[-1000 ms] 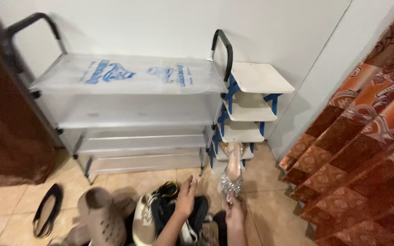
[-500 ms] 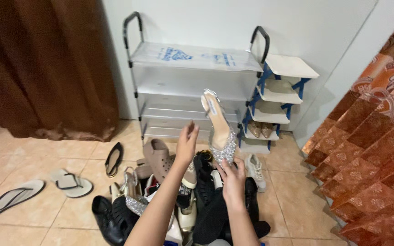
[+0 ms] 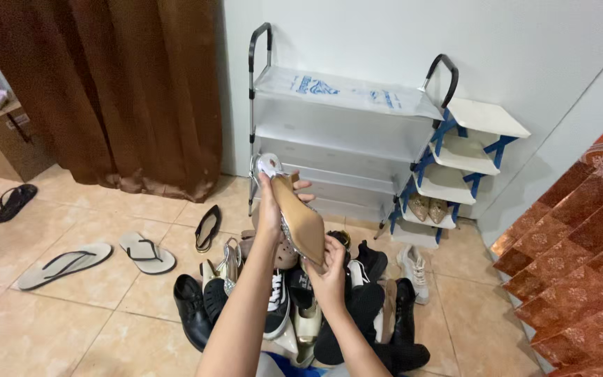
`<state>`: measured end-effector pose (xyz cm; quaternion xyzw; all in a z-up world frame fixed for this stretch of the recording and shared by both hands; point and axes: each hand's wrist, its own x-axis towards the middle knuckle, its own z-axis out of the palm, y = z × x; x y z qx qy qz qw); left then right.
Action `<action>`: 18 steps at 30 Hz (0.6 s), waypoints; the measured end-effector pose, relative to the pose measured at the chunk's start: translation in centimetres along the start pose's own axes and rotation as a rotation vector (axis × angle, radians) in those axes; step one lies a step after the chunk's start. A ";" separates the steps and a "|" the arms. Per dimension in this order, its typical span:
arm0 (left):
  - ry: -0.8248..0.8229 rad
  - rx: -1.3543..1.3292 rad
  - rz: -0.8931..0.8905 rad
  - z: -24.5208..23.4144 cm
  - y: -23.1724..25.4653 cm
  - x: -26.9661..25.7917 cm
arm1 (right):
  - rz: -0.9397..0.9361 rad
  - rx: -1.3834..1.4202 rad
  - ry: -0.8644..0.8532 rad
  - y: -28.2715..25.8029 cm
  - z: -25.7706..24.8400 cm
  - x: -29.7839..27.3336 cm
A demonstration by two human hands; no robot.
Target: The person sits on the floor and organizes various shoes, including sandals, sneakers, and heels, by picking them up and placing them on a multi-tiered shoe rack.
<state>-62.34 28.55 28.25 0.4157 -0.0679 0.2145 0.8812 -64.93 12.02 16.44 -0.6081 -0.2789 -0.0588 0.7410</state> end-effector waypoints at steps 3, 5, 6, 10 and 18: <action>0.035 0.021 -0.014 -0.6 -0.2 -0.6 | 0.028 -0.053 0.006 -0.9 0.6 -0.6; 0.084 0.027 -0.010 -1.1 -0.4 -0.6 | -0.068 -0.229 0.020 -2.2 1.2 -0.5; 0.116 0.024 -0.006 -1.4 -0.8 -0.6 | -0.162 -0.373 0.026 -2.8 1.2 -0.4; 0.298 0.195 0.040 -3.4 -3.6 -0.7 | -0.358 -0.608 -0.033 -2.6 1.6 0.3; 0.410 0.299 -0.032 -10.6 -6.4 -1.9 | 0.089 -0.260 -0.073 6.6 1.5 -1.4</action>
